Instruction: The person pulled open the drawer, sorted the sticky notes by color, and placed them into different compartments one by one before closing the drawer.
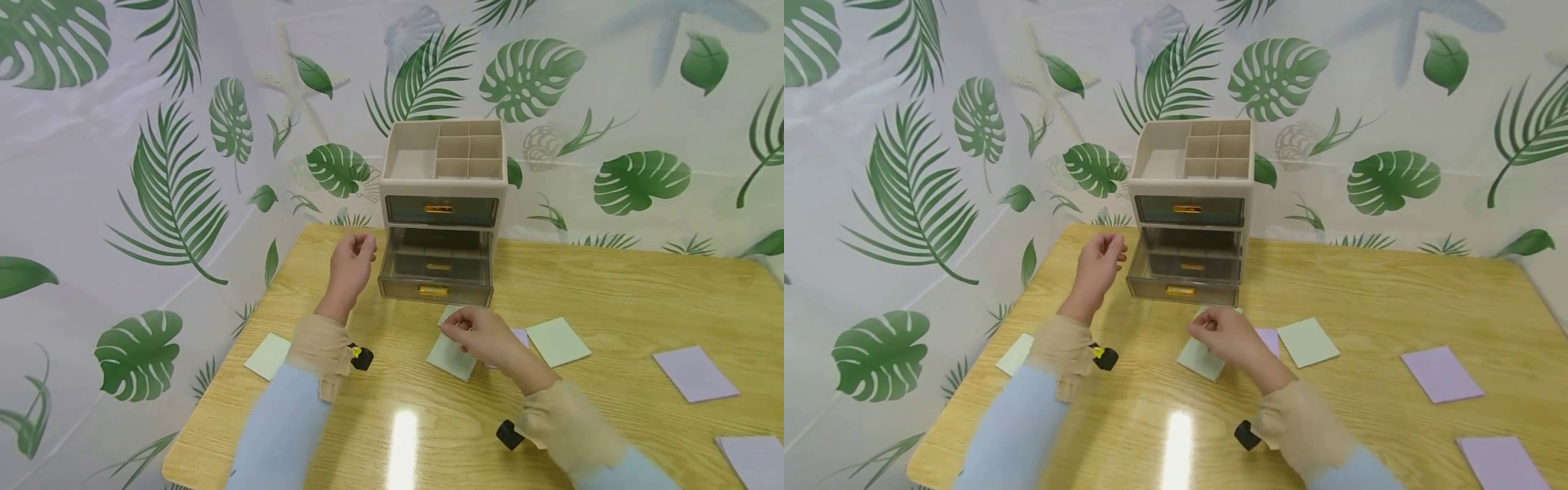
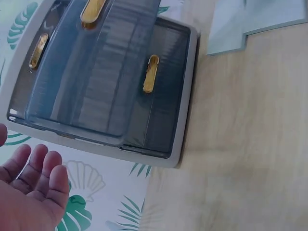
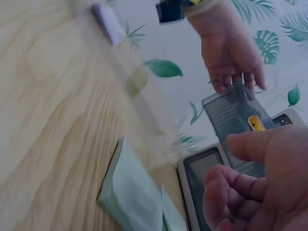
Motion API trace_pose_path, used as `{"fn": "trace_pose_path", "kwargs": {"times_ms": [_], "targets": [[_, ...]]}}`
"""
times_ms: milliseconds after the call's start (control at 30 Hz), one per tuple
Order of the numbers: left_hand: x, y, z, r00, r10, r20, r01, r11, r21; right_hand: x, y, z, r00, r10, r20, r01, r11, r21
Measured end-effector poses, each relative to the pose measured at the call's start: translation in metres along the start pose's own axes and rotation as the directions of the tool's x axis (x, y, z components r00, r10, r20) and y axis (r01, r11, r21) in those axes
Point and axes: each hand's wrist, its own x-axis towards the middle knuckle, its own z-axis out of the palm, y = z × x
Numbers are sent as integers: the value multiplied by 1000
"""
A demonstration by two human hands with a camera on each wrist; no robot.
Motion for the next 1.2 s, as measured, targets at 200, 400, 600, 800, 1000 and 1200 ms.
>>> {"fn": "trace_pose_path", "kwargs": {"times_ms": [200, 400, 600, 800, 1000, 1200], "targets": [[-37, -11, -2, 994, 104, 28, -107, 987, 120, -8, 12, -8, 996, 4, -88, -38, 921, -387], [-55, -22, 3, 987, 161, -17, -158, 981, 113, -9, 21, -7, 990, 22, -139, -86, 876, -475], [-62, -34, 10, 980, 199, -23, -195, 973, 125, -13, 27, -5, 984, 17, -175, -108, 841, -529], [-64, -48, 14, 976, 218, -9, -213, 961, 176, -13, 30, -3, 987, 14, -159, -100, 829, -550], [-61, -65, 17, 965, 257, -49, -246, 955, 163, -10, 35, -1, 992, 7, -127, -79, 812, -578], [-61, -71, 20, 950, 302, -84, -289, 947, 139, -9, 37, 2, 992, -24, -125, -60, 783, -620]]}}
